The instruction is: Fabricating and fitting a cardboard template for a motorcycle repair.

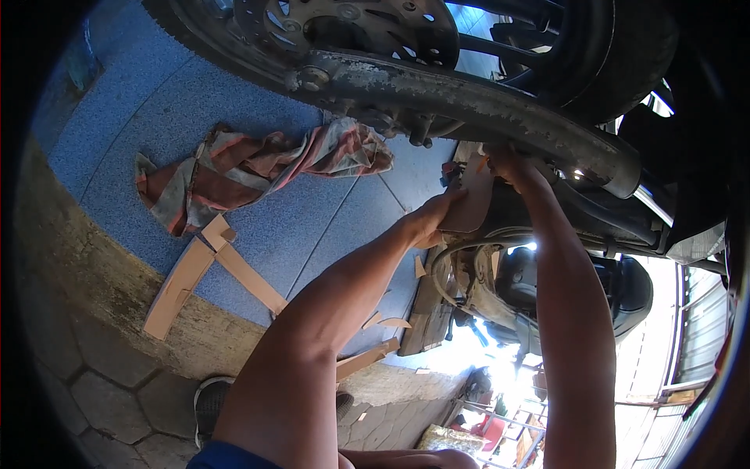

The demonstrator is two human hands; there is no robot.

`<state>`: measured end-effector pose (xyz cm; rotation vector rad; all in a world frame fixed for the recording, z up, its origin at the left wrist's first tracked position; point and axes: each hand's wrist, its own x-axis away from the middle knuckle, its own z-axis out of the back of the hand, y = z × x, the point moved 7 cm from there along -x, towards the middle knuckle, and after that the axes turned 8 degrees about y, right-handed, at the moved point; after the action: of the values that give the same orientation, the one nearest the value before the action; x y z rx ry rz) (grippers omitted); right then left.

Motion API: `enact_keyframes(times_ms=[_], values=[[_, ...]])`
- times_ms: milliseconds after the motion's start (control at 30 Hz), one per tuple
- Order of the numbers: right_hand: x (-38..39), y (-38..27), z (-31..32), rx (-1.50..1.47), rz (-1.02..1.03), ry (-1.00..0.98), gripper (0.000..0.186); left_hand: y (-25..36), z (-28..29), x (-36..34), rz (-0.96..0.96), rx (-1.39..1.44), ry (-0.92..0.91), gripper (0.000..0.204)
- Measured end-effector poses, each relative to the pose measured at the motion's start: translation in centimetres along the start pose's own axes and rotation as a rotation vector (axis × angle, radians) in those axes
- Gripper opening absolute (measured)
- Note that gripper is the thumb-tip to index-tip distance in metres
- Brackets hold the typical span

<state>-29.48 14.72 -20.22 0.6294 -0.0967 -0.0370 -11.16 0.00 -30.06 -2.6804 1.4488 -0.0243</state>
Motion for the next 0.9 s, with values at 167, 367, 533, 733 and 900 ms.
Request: enact_keyframes(times_ms=[167,367,533,733,900], values=[[2.3,-6.6,0.6,-0.35,-0.002,-0.074,0.058,0.7,3.9,1.0,-0.002,0.012,0.092,0.048],[1.0,-2.8,1.3,-0.097,0.273,0.328,0.053,0.1,0.8,0.2,0.013,-0.011,0.015,0.047],[1.6,-6.0,1.7,-0.206,0.062,0.03,0.056,0.6,2.2,0.8,0.01,-0.013,0.04,0.047],[2.4,-4.8,2.9,-0.15,-0.004,0.127,0.055,0.2,1.3,0.5,0.021,-0.012,0.054,0.048],[6.8,-6.9,7.4,-0.737,-0.112,-0.312,0.051,0.5,2.4,0.5,0.004,-0.012,0.074,0.049]])
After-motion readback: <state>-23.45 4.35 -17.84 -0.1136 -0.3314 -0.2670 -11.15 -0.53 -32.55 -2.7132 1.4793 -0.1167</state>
